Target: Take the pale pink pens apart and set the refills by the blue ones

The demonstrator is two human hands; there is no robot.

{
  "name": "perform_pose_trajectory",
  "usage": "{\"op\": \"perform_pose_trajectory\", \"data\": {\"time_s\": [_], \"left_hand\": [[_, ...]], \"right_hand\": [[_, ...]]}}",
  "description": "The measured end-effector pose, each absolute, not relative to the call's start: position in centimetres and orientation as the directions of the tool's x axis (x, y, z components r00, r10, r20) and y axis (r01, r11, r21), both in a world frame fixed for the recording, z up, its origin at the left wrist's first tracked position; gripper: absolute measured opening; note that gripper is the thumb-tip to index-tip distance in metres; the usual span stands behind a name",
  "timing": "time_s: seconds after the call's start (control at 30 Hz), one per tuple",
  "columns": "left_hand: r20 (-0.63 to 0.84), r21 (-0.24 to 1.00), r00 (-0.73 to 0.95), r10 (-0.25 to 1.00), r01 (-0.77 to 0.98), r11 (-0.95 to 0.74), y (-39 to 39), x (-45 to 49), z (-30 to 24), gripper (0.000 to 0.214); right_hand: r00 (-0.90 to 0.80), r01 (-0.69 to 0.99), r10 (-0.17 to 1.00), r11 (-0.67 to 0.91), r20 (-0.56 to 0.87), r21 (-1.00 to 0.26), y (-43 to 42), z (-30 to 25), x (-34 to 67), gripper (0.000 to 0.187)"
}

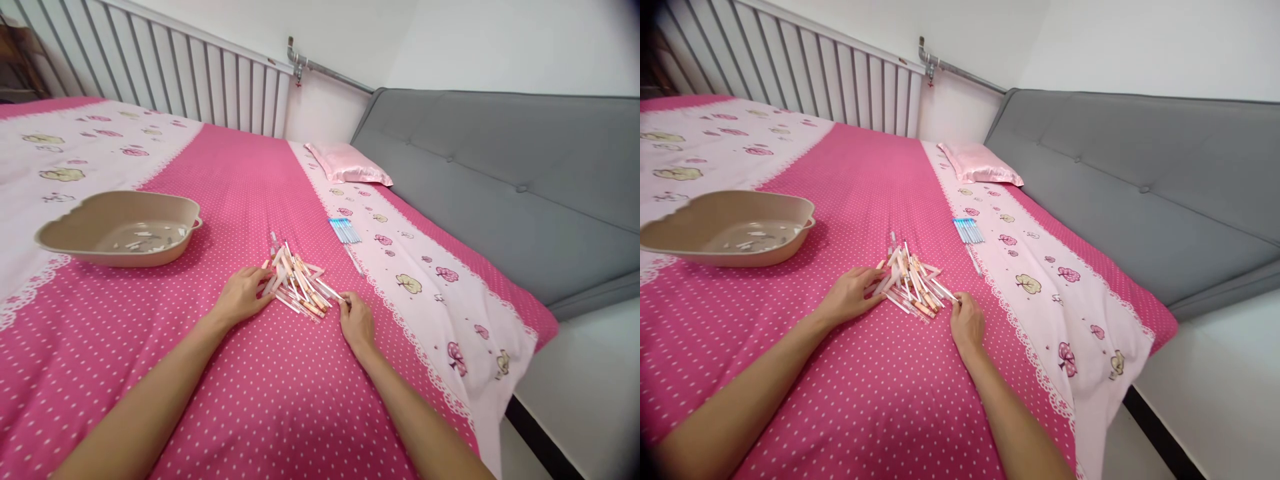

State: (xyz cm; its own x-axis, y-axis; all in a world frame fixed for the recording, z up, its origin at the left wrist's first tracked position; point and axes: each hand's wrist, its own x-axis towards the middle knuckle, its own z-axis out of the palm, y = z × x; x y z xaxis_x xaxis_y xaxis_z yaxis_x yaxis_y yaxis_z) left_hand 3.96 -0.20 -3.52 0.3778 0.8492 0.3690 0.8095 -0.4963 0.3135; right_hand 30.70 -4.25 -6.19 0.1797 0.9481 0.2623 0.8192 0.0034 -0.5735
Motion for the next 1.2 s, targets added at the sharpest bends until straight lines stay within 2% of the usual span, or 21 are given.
{"op": "perform_pose_trajectory", "data": {"time_s": [0.2, 0.67, 0.9, 1.07, 1.2], "left_hand": [[0.374, 0.291, 0.339, 0.863, 0.841, -0.456, -0.1, 3.8, -3.4, 0.028], [0.345, 0.518, 0.284, 0.895, 0.738, -0.433, -0.2, 4.2, -2.8, 0.021], [0.421, 0.593, 0.208, 0.883, 0.674, -0.441, -0.6, 4.5, -2.3, 0.028], [0.374, 0.746, 0.155, 0.914, 0.535, -0.396, -1.4, 5.5, -1.7, 0.034], [0.312, 0.833, 0.191, 0.931, 0.415, -0.365, -1.9, 6.3, -1.7, 0.033]], "right_hand": [[0.183, 0.817, 0.946, 0.005, 0.267, -0.577, -4.2, -6.3, 30.8, 0.023], [0.232, 0.773, 0.938, -0.016, 0.259, -0.634, -4.2, -5.9, 30.7, 0.026], [0.268, 0.721, 0.929, -0.017, 0.256, -0.692, -4.4, -5.6, 30.6, 0.029], [0.295, 0.659, 0.919, 0.003, 0.262, -0.752, -4.4, -5.2, 30.5, 0.026], [0.295, 0.598, 0.923, 0.023, 0.247, -0.801, -4.6, -4.6, 30.0, 0.023]]}}
